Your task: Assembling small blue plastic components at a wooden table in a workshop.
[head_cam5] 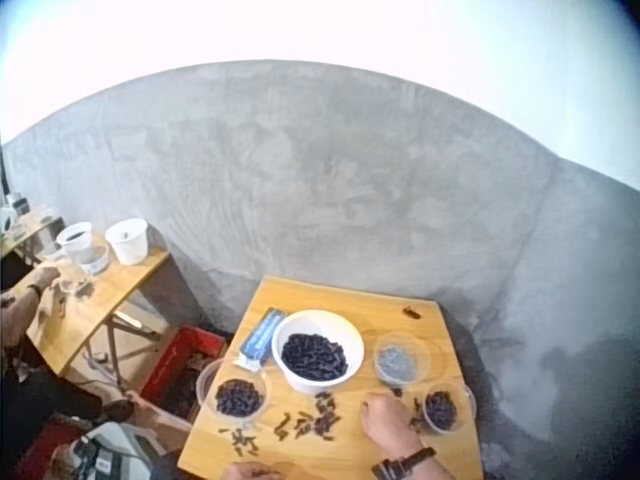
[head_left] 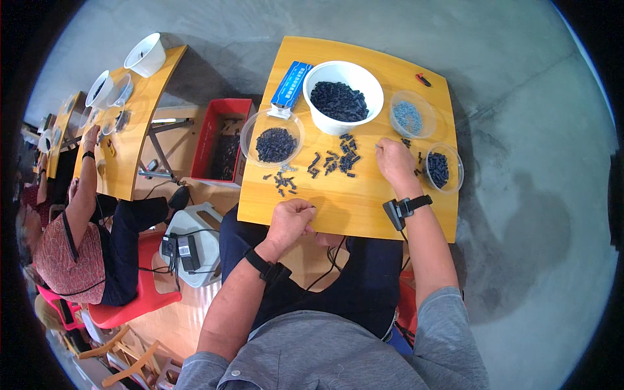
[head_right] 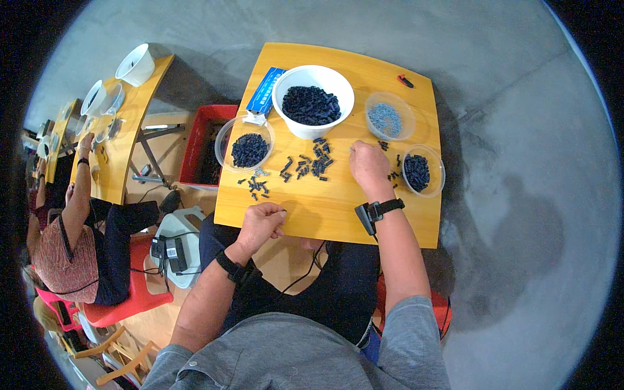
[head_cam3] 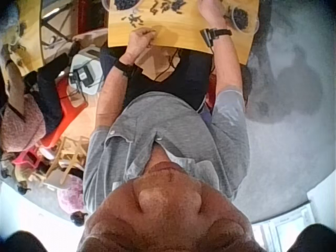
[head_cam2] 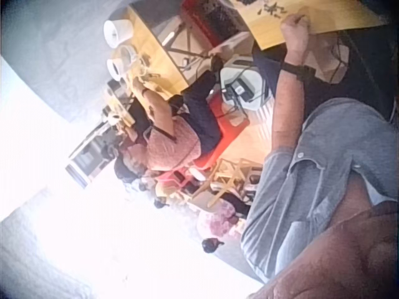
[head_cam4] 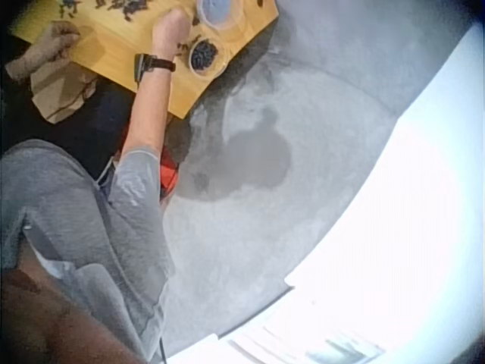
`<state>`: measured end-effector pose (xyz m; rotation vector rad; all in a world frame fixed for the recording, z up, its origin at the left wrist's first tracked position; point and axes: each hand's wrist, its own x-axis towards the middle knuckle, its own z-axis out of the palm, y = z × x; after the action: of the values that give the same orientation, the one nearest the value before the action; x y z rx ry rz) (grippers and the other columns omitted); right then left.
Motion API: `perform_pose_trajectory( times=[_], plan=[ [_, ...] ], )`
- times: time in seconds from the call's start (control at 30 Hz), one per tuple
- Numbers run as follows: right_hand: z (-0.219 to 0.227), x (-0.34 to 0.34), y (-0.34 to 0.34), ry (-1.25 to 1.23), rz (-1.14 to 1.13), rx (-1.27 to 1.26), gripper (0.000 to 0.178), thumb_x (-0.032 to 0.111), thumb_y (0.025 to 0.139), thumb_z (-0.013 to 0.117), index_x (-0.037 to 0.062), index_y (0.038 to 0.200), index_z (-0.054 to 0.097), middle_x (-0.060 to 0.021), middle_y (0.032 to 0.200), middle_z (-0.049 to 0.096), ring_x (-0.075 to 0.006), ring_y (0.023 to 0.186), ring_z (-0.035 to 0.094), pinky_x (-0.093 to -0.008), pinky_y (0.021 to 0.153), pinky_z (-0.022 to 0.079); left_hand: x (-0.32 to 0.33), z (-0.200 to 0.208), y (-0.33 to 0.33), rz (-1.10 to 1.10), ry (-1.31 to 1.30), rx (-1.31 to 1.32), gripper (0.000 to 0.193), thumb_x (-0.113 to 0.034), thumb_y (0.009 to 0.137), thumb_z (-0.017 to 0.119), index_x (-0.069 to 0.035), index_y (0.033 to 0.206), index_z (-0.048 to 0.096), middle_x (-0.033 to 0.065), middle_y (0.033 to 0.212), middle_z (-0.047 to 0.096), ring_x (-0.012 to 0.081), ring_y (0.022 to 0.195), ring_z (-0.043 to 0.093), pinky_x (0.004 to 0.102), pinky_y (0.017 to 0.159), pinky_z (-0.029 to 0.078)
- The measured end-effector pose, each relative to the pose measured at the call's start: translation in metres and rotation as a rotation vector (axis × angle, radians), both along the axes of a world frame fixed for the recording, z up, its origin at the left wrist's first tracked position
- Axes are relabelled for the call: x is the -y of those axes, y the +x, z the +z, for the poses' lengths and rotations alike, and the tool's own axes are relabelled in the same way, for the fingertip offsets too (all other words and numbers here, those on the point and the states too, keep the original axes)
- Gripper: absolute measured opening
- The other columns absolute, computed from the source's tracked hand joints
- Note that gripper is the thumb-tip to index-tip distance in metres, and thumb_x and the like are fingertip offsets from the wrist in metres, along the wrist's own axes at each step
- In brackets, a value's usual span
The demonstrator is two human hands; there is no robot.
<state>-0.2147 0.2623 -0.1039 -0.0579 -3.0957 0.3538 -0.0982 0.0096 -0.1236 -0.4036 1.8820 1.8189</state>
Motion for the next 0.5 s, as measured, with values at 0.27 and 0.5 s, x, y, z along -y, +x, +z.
perform_pose_trajectory(
  times=[0.27, 0.5],
  plan=[
    [0.002, 0.000, 0.011, -0.084, 0.133, 0.024, 0.018, 0.014, 0.079, 0.060, 0.0079, 0.094, 0.067, -0.0183, 0.085, 0.066, -0.0358, 0.080, 0.063, -0.0438, 0.072, 0.051, 0.002, -0.001, 0.000, -0.026, 0.010, 0.013, 0.016, -0.011, 0.085, 0.061, 0.003, 0.091, 0.064, 0.0054, 0.072, 0.063, 0.0106, 0.054, 0.060, 0.0224, 0.048, 0.047],
    [0.009, 0.005, 0.017, -0.134, 0.151, 0.024, 0.016, 0.015, 0.078, 0.062, 0.0060, 0.090, 0.066, -0.0193, 0.083, 0.065, -0.0359, 0.080, 0.063, -0.0456, 0.071, 0.050, 0.001, -0.002, 0.000, -0.028, 0.006, 0.022, 0.015, -0.012, 0.086, 0.061, 0.002, 0.090, 0.064, 0.0046, 0.072, 0.063, 0.0099, 0.054, 0.060, 0.0217, 0.048, 0.047]
  ],
)
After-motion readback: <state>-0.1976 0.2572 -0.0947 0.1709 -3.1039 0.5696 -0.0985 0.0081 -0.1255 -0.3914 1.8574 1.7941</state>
